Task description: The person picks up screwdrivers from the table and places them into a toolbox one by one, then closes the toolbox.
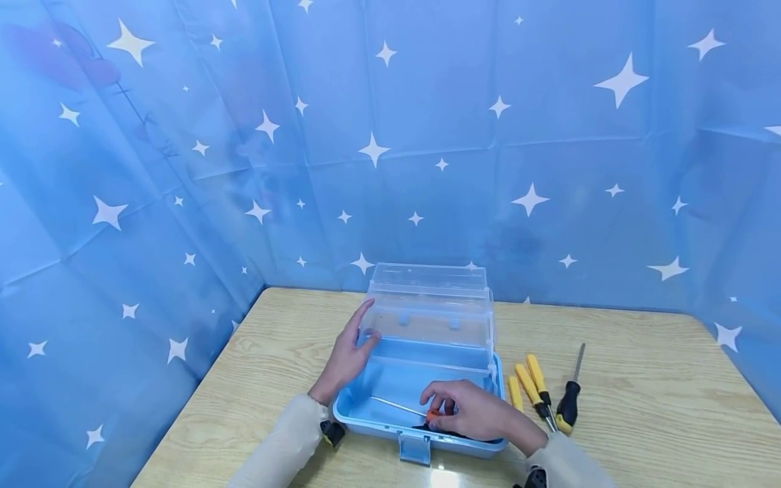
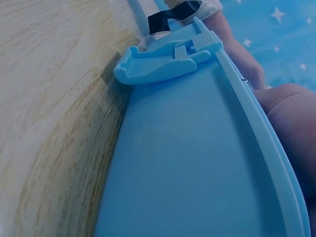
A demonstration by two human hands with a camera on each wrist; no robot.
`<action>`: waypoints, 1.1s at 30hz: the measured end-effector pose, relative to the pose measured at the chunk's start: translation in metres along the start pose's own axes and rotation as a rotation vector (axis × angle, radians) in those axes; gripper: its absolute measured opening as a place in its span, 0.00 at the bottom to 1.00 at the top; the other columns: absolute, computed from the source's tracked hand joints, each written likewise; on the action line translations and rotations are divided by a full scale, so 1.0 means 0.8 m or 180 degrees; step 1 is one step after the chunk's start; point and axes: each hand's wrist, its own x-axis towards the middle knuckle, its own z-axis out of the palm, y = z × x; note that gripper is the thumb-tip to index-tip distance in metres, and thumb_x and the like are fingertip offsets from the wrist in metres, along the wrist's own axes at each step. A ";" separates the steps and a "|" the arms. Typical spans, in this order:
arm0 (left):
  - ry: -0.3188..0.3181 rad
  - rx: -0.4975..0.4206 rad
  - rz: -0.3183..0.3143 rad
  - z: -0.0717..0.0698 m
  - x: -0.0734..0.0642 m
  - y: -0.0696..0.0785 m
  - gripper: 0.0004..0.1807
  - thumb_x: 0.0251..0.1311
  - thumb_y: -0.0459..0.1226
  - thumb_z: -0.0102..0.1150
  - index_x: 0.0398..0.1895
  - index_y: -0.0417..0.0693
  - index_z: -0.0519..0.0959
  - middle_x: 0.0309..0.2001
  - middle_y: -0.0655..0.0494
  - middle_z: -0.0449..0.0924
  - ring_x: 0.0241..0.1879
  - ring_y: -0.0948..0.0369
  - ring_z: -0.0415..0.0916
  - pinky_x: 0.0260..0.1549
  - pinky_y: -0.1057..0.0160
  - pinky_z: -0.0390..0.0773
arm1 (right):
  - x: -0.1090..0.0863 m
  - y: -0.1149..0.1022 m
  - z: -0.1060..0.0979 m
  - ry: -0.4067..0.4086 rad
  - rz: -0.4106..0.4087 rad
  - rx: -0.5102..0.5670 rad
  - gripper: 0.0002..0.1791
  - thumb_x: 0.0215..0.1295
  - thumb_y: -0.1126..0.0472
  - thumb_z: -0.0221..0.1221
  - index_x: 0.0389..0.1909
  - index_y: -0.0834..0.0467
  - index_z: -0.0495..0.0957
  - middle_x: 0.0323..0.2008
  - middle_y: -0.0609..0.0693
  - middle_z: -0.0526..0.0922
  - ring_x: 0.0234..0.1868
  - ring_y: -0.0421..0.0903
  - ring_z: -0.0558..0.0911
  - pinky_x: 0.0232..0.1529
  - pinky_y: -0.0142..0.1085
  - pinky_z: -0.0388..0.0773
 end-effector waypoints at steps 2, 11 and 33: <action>0.0001 0.0003 -0.0025 0.000 0.000 0.001 0.35 0.72 0.41 0.52 0.75 0.80 0.53 0.77 0.64 0.54 0.74 0.54 0.56 0.68 0.40 0.63 | 0.001 0.000 0.000 -0.0019 0.0010 -0.0010 0.14 0.69 0.57 0.61 0.53 0.54 0.77 0.39 0.44 0.85 0.38 0.35 0.81 0.35 0.31 0.79; 0.0007 0.0022 -0.0045 0.001 -0.001 0.001 0.34 0.72 0.42 0.52 0.75 0.81 0.53 0.77 0.64 0.54 0.76 0.55 0.53 0.69 0.39 0.61 | 0.001 0.000 0.000 -0.0112 -0.0139 0.0000 0.11 0.69 0.58 0.61 0.50 0.55 0.80 0.39 0.42 0.87 0.40 0.35 0.82 0.37 0.31 0.79; 0.0026 -0.0050 0.0000 0.002 -0.001 0.001 0.34 0.72 0.41 0.52 0.75 0.79 0.54 0.76 0.63 0.55 0.74 0.54 0.57 0.68 0.39 0.64 | 0.001 0.004 0.001 -0.0151 -0.0143 0.0066 0.11 0.69 0.62 0.60 0.51 0.57 0.79 0.40 0.42 0.87 0.41 0.36 0.83 0.36 0.31 0.80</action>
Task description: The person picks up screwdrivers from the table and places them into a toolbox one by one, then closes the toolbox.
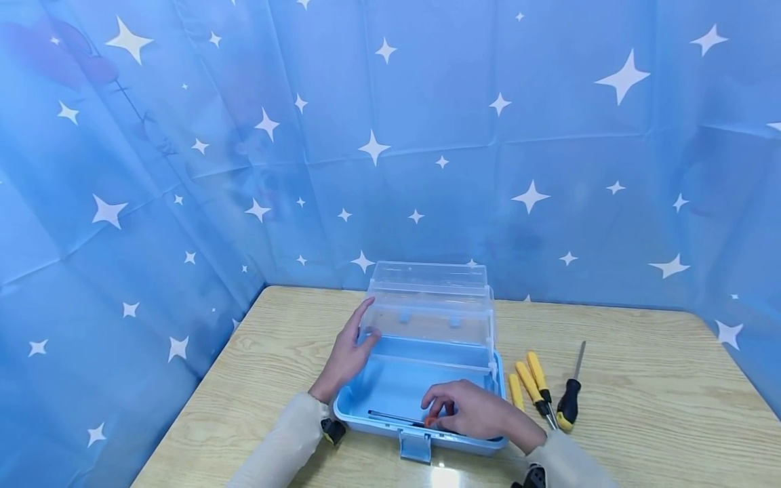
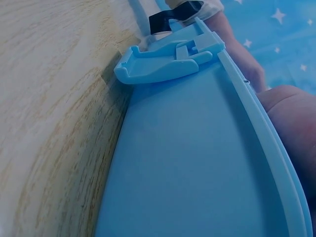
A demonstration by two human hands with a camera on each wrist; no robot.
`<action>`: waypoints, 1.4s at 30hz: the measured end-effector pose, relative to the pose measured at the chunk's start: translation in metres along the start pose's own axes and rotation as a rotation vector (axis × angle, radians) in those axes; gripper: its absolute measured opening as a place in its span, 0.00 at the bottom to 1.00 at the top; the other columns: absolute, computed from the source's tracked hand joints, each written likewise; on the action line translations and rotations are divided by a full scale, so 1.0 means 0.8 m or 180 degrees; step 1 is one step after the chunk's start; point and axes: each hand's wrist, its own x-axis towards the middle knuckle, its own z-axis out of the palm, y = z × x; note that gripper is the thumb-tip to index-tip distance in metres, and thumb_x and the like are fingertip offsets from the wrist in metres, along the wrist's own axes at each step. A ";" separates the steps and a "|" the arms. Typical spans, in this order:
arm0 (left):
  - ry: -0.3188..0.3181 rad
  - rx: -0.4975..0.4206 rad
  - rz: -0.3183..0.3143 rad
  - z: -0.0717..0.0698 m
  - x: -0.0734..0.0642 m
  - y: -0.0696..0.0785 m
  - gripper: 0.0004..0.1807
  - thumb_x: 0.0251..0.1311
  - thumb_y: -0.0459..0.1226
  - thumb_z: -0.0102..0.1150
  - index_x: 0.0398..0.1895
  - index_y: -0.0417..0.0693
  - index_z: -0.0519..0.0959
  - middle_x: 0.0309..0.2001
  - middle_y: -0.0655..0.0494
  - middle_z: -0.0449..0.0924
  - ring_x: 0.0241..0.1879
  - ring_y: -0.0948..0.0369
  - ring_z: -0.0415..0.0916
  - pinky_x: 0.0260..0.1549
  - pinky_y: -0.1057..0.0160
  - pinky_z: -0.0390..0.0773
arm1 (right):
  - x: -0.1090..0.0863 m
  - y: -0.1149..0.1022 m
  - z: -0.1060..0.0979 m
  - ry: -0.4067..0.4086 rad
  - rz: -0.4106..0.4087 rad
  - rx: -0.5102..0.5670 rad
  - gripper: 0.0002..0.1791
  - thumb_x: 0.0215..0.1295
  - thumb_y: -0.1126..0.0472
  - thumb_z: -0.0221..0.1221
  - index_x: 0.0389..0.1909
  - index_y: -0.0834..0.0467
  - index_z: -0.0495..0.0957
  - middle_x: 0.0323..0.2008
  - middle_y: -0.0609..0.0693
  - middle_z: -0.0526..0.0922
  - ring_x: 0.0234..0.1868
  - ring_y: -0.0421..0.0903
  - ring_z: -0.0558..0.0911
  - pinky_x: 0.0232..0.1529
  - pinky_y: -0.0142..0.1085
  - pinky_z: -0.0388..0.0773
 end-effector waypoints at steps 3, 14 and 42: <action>-0.0003 0.0003 -0.0013 0.000 0.000 0.000 0.34 0.72 0.41 0.52 0.75 0.79 0.54 0.76 0.63 0.55 0.74 0.54 0.57 0.68 0.39 0.64 | 0.000 0.000 0.000 0.0028 0.0028 -0.0015 0.12 0.70 0.62 0.59 0.52 0.57 0.78 0.40 0.43 0.86 0.40 0.36 0.83 0.36 0.31 0.80; -0.0011 0.0035 -0.0065 0.000 0.001 0.000 0.34 0.72 0.43 0.52 0.75 0.81 0.53 0.77 0.64 0.54 0.73 0.54 0.58 0.67 0.39 0.64 | -0.002 -0.002 -0.001 0.0184 0.0160 -0.0043 0.13 0.71 0.59 0.58 0.54 0.57 0.78 0.42 0.46 0.85 0.44 0.36 0.82 0.40 0.32 0.80; -0.0015 -0.0007 -0.0037 0.000 0.000 -0.002 0.34 0.72 0.41 0.52 0.75 0.80 0.53 0.77 0.64 0.54 0.75 0.54 0.55 0.69 0.40 0.62 | -0.005 -0.002 -0.003 0.0555 -0.0411 0.0012 0.11 0.73 0.64 0.54 0.52 0.59 0.78 0.40 0.58 0.85 0.37 0.36 0.81 0.31 0.32 0.79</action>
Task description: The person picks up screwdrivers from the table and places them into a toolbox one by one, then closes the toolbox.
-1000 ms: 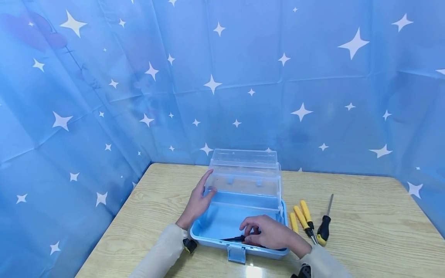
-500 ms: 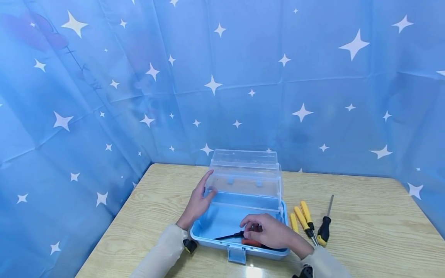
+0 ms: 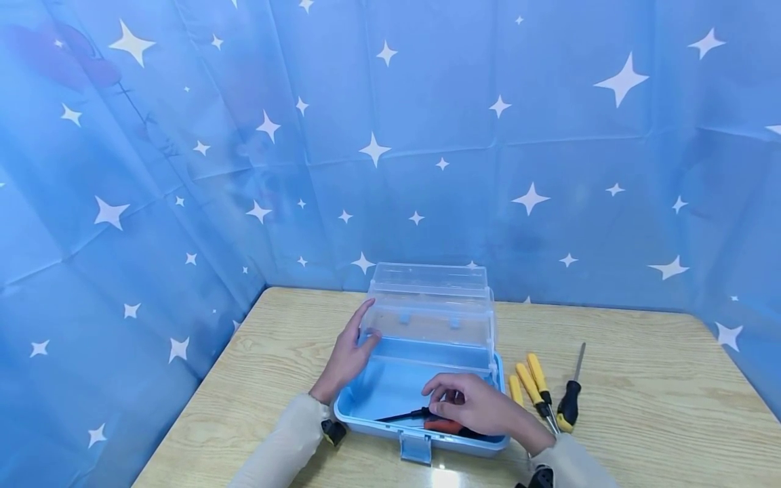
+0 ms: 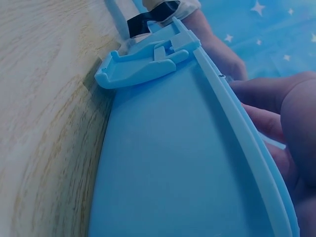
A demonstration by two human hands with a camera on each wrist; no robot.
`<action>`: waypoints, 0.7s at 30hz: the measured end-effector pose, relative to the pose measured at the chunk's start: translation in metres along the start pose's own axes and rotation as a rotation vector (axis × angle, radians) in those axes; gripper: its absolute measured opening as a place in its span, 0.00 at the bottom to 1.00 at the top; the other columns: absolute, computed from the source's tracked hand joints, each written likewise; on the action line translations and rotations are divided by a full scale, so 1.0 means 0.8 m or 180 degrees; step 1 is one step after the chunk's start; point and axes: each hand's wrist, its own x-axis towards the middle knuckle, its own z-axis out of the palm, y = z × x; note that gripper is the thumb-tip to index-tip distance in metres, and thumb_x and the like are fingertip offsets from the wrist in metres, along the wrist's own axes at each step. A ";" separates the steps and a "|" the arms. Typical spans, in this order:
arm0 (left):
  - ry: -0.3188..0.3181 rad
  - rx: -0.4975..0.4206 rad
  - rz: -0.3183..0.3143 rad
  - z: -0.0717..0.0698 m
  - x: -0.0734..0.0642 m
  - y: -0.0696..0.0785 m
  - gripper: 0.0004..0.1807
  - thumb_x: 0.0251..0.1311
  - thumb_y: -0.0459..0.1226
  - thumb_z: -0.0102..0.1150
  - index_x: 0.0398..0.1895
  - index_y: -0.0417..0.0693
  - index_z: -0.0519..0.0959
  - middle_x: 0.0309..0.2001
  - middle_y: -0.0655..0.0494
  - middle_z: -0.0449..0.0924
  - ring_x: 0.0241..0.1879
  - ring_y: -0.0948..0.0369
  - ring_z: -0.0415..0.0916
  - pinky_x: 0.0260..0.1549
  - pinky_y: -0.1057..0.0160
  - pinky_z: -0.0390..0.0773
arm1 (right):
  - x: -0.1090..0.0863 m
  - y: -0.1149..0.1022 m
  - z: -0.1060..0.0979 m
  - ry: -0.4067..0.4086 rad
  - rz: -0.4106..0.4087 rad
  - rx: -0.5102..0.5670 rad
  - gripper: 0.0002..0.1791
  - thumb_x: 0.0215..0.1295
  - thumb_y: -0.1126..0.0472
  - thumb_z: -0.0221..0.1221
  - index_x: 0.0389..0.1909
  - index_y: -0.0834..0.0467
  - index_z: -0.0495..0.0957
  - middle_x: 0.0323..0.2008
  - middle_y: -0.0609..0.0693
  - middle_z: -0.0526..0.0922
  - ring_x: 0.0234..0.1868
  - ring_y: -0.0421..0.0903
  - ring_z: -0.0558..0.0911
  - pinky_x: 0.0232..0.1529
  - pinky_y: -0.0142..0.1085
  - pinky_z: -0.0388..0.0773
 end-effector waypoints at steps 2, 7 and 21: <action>0.0004 0.0003 -0.0013 0.000 0.000 0.001 0.34 0.72 0.42 0.51 0.75 0.80 0.53 0.77 0.64 0.54 0.75 0.54 0.55 0.69 0.40 0.62 | 0.000 -0.001 -0.001 -0.0002 -0.0053 0.0026 0.11 0.73 0.65 0.54 0.52 0.57 0.78 0.40 0.59 0.85 0.38 0.37 0.81 0.31 0.32 0.79; 0.0013 0.0013 -0.0064 0.000 -0.001 0.002 0.34 0.72 0.42 0.51 0.75 0.80 0.53 0.77 0.64 0.54 0.75 0.55 0.54 0.69 0.39 0.62 | -0.001 0.000 -0.002 -0.0011 -0.0132 0.0072 0.11 0.73 0.66 0.53 0.52 0.55 0.78 0.40 0.60 0.84 0.38 0.37 0.81 0.32 0.32 0.80; 0.0028 0.0025 -0.0084 0.002 0.001 -0.002 0.35 0.72 0.39 0.51 0.75 0.81 0.53 0.77 0.64 0.53 0.75 0.53 0.54 0.68 0.38 0.62 | -0.005 -0.003 -0.007 -0.0033 -0.0106 0.0116 0.12 0.75 0.66 0.50 0.54 0.56 0.77 0.42 0.61 0.84 0.41 0.39 0.82 0.34 0.33 0.80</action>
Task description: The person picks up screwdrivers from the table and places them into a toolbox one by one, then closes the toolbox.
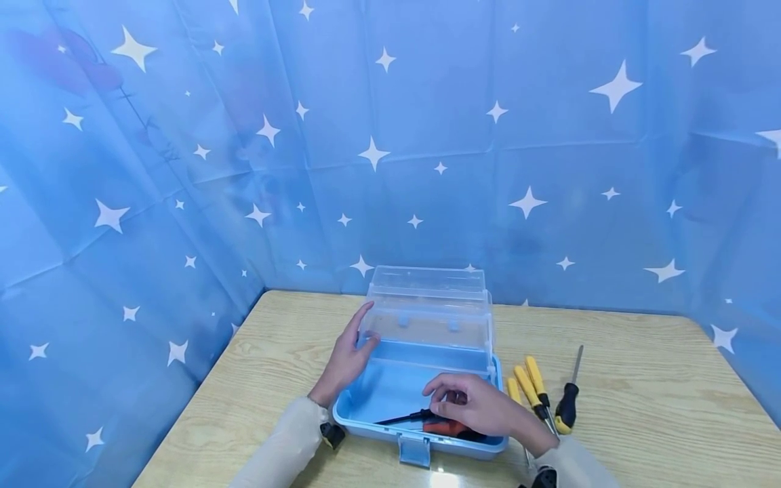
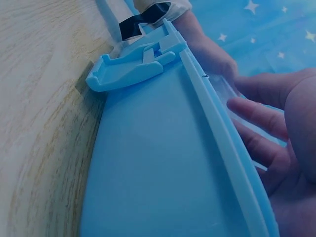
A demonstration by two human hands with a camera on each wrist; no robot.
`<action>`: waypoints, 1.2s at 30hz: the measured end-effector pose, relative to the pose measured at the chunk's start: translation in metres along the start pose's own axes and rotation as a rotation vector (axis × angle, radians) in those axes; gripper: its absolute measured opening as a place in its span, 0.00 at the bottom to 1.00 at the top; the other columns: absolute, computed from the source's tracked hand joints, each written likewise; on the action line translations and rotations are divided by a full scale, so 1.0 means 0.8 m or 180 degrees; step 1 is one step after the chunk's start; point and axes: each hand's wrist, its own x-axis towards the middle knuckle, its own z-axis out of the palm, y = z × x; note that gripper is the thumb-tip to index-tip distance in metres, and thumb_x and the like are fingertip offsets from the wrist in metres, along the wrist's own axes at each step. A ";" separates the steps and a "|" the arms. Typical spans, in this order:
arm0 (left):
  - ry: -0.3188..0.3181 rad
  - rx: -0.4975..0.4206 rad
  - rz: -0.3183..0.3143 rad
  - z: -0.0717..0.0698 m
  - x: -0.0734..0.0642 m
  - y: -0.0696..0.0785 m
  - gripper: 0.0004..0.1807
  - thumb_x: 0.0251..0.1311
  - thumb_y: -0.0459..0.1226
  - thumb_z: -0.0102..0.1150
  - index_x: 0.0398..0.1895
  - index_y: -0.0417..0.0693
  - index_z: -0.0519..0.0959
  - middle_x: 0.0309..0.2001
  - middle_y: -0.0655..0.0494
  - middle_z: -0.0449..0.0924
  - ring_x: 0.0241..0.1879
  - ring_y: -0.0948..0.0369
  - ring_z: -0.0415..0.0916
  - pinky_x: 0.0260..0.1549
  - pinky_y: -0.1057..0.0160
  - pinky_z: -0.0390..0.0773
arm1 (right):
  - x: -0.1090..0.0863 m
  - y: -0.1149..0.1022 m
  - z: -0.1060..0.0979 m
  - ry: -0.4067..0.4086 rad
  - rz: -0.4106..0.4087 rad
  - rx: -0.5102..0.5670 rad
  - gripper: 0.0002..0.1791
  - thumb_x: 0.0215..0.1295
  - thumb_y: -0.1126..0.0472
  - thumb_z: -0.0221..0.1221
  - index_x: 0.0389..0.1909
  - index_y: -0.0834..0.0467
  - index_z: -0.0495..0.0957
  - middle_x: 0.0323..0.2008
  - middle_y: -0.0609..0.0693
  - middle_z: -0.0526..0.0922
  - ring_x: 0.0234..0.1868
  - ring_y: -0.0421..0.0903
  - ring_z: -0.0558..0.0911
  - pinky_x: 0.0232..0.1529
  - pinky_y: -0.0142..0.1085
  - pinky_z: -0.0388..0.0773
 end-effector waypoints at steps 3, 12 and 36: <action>0.0009 -0.0009 -0.0023 0.000 0.000 0.000 0.35 0.72 0.40 0.52 0.74 0.82 0.53 0.77 0.64 0.54 0.75 0.53 0.55 0.68 0.38 0.63 | 0.000 -0.002 -0.001 0.0000 0.0028 0.0019 0.13 0.75 0.66 0.50 0.54 0.56 0.77 0.42 0.61 0.84 0.42 0.39 0.82 0.35 0.33 0.80; 0.0001 -0.0006 -0.0013 0.000 -0.001 0.001 0.34 0.72 0.41 0.52 0.74 0.81 0.54 0.77 0.64 0.54 0.75 0.53 0.56 0.68 0.38 0.63 | -0.002 -0.010 -0.006 0.0006 0.0070 0.0035 0.13 0.76 0.65 0.50 0.55 0.55 0.77 0.42 0.59 0.84 0.42 0.40 0.82 0.37 0.32 0.80; 0.0000 0.0009 0.0033 0.001 0.000 -0.003 0.34 0.73 0.41 0.51 0.76 0.78 0.53 0.77 0.64 0.54 0.76 0.53 0.53 0.68 0.37 0.62 | -0.034 -0.037 -0.044 0.0113 -0.0044 0.0083 0.17 0.75 0.71 0.47 0.58 0.56 0.76 0.47 0.50 0.82 0.44 0.42 0.82 0.39 0.35 0.82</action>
